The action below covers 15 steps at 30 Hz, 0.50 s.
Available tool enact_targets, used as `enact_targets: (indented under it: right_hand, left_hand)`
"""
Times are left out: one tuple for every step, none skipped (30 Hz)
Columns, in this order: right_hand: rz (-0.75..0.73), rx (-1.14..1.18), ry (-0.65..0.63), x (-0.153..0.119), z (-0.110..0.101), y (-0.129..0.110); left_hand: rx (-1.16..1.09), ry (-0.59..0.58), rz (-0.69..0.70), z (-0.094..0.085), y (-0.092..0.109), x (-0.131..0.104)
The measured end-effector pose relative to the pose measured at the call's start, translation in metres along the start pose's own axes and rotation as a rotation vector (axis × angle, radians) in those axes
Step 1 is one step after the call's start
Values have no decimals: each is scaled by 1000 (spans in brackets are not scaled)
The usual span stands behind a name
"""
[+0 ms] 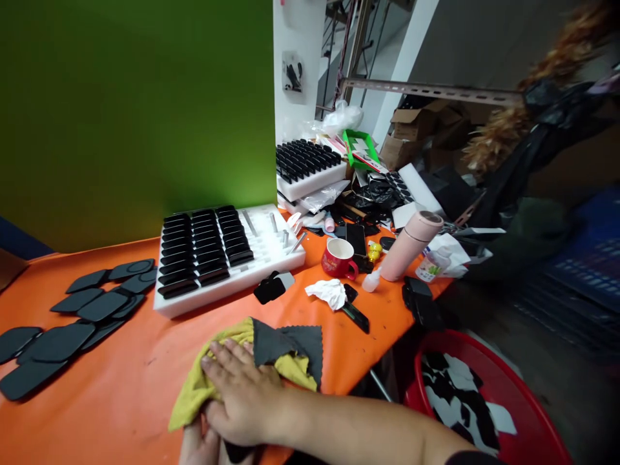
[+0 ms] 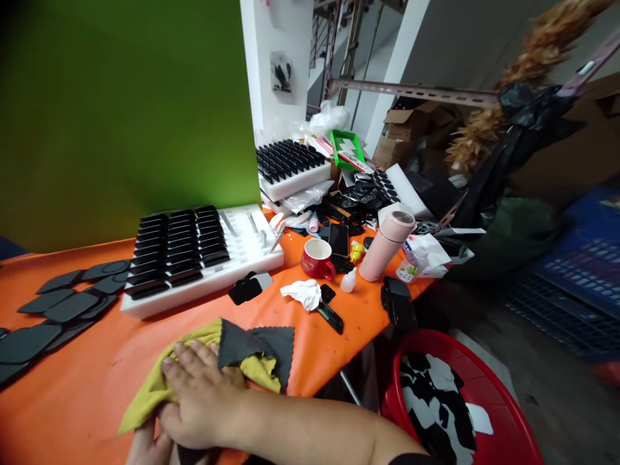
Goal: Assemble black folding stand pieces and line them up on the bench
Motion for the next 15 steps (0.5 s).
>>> enact_targets:
  right_hand:
    - [27, -30, 22, 4, -3, -3]
    - [33, -60, 38, 5, -3, -5]
    - [22, -89, 50, 4, -1, -7]
    - [1, -118, 56, 0, 3, -8]
    - [-22, -147, 60, -7, 8, -8]
    - [-51, -175, 61, -16, 14, -7]
    - [-87, -203, 60, -26, 19, -5]
    - [-123, -228, 60, -36, 25, -2]
    - [-165, -249, 59, -45, 29, 2]
    - [-216, -264, 47, -53, 31, 5]
    - [-263, -273, 30, -58, 31, 8]
    - [-286, -277, 12, -59, 28, 13]
    - [-271, -277, 3, -57, 22, 18]
    - [-221, -276, 4, -52, 12, 24]
    - [-131, -273, 25, -45, 0, 31]
  left_hand:
    - [-92, -36, 34, 3, 0, 1]
    - [-172, -45, 56, 4, 1, 1]
    - [-204, -40, 75, 2, 3, 1]
    - [-232, -46, 78, -1, 4, 1]
    - [-238, -51, 72, -6, 6, 0]
    - [-239, -48, 58, -12, 8, -2]
    - [-247, -38, 34, -19, 9, -4]
    - [-258, -20, -1, -24, 9, -6]
    - [-274, 4, -47, -28, 8, -9]
    - [-301, 28, -94, -30, 7, -11]
    - [-339, 48, -134, -28, 6, -13]
    - [-382, 61, -157, -23, 5, -14]
    - [-423, 64, -162, -17, 4, -14]
    - [-457, 58, -155, -9, 4, -14]
    - [-481, 45, -145, -1, 4, -14]
Point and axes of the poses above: each hand's wrist, its own x-axis towards the middle knuckle, its own z-axis out of the palm, y = z × x, the point moved 4 cm from there along x, towards the middle knuckle, and after that the axes turned 9 degrees about z, right-handed, at the moved point
